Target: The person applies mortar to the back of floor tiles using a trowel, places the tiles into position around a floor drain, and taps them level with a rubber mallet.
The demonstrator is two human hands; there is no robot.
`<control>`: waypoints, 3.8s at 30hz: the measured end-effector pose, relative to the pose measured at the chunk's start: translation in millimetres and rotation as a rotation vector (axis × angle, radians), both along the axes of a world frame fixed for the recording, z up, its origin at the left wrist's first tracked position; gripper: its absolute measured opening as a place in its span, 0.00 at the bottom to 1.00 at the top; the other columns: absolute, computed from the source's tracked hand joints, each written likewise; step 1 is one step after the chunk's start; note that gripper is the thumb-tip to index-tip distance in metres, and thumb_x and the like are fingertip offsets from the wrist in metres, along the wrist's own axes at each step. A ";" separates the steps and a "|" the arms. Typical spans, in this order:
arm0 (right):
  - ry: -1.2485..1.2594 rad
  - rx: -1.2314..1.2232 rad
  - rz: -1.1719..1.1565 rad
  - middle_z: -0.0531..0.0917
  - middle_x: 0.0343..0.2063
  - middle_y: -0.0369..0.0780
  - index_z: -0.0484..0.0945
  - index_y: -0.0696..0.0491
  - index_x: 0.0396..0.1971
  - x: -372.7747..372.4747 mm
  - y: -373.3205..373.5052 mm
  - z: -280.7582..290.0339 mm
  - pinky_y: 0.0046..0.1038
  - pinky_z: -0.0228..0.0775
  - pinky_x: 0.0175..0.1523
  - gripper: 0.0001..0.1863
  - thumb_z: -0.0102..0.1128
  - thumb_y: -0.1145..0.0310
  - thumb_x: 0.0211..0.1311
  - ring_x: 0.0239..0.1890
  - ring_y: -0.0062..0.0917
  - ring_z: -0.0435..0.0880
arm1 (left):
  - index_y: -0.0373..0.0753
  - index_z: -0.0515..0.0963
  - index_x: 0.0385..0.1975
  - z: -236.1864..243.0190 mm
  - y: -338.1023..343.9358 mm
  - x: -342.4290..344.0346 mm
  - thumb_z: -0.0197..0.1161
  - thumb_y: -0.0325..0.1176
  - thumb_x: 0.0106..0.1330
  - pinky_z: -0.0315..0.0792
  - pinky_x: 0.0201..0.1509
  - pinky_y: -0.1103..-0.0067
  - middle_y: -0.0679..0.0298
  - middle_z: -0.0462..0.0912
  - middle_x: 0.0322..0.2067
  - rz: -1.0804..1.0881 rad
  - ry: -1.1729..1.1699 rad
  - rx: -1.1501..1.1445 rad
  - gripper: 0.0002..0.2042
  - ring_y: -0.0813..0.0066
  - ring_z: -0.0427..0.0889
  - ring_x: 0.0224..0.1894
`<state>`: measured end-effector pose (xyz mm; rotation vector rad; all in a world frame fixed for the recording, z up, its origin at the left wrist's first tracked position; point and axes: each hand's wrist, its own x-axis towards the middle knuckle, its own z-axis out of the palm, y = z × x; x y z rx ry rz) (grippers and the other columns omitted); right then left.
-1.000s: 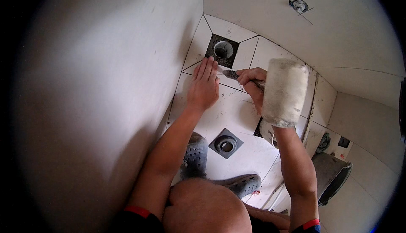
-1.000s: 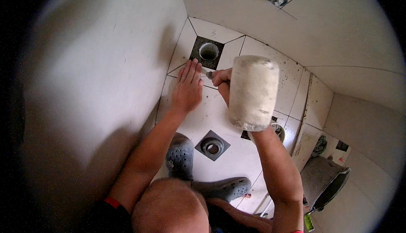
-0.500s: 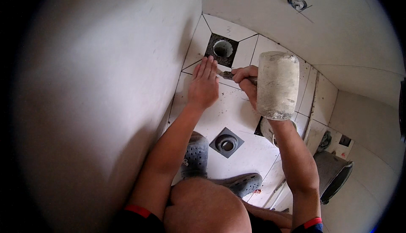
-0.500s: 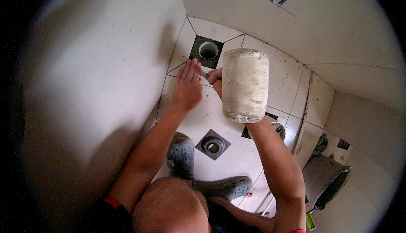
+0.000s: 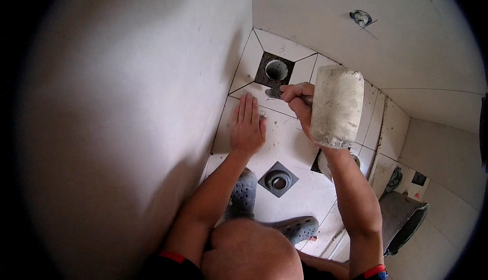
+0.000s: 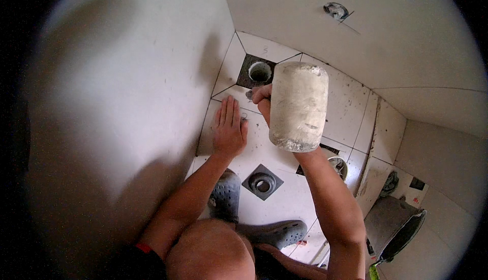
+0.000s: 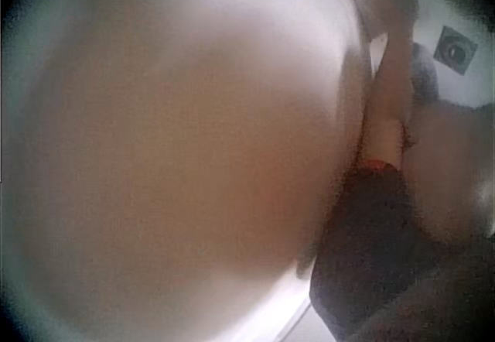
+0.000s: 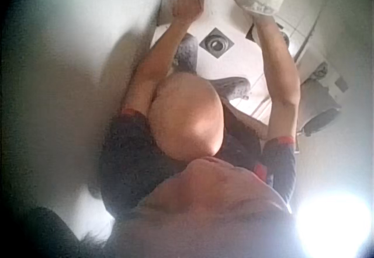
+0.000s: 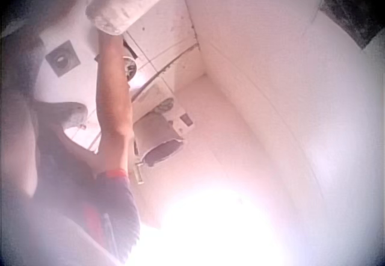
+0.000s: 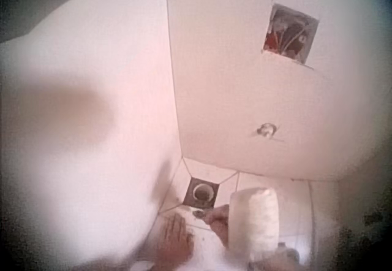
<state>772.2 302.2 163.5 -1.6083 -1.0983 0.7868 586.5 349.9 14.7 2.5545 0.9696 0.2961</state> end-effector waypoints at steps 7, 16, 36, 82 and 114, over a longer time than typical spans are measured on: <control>-0.042 0.002 0.013 0.83 0.32 0.39 0.79 0.57 0.31 -7.5 5.5 -19.1 0.30 0.79 0.51 0.03 0.58 0.81 0.62 0.46 0.31 0.86 | 0.25 0.55 0.68 -4.1 -2.7 -0.9 0.50 0.42 0.71 0.47 0.76 0.56 0.41 0.53 0.71 0.018 0.009 -0.005 0.32 0.45 0.50 0.75; 0.211 0.024 -0.042 0.84 0.31 0.38 0.80 0.56 0.33 -5.2 17.6 -44.4 0.29 0.80 0.51 0.01 0.61 0.78 0.63 0.43 0.26 0.86 | 0.25 0.56 0.68 -1.4 -1.8 0.7 0.51 0.42 0.70 0.47 0.76 0.58 0.42 0.52 0.72 0.012 0.029 0.029 0.33 0.48 0.50 0.75; -0.419 0.184 0.140 0.84 0.30 0.39 0.80 0.58 0.33 12.0 29.8 -37.1 0.30 0.80 0.49 0.03 0.60 0.75 0.64 0.41 0.27 0.87 | 0.26 0.59 0.67 -5.4 -1.0 0.2 0.51 0.43 0.70 0.48 0.74 0.53 0.39 0.56 0.70 -0.002 -0.022 0.047 0.32 0.42 0.52 0.74; -0.262 0.115 0.159 0.85 0.33 0.37 0.80 0.55 0.33 16.7 27.5 -22.7 0.29 0.79 0.52 0.02 0.63 0.74 0.63 0.47 0.27 0.86 | 0.24 0.60 0.64 -10.6 -2.7 0.1 0.54 0.41 0.68 0.49 0.73 0.50 0.39 0.62 0.64 0.068 -0.063 0.123 0.31 0.40 0.58 0.70; -0.036 0.180 0.089 0.84 0.34 0.40 0.79 0.61 0.35 7.4 2.9 -37.1 0.33 0.78 0.56 0.03 0.57 0.79 0.66 0.48 0.32 0.85 | 0.23 0.55 0.67 -11.8 -6.1 5.3 0.54 0.47 0.68 0.42 0.75 0.49 0.41 0.54 0.69 0.106 0.028 0.087 0.37 0.44 0.48 0.74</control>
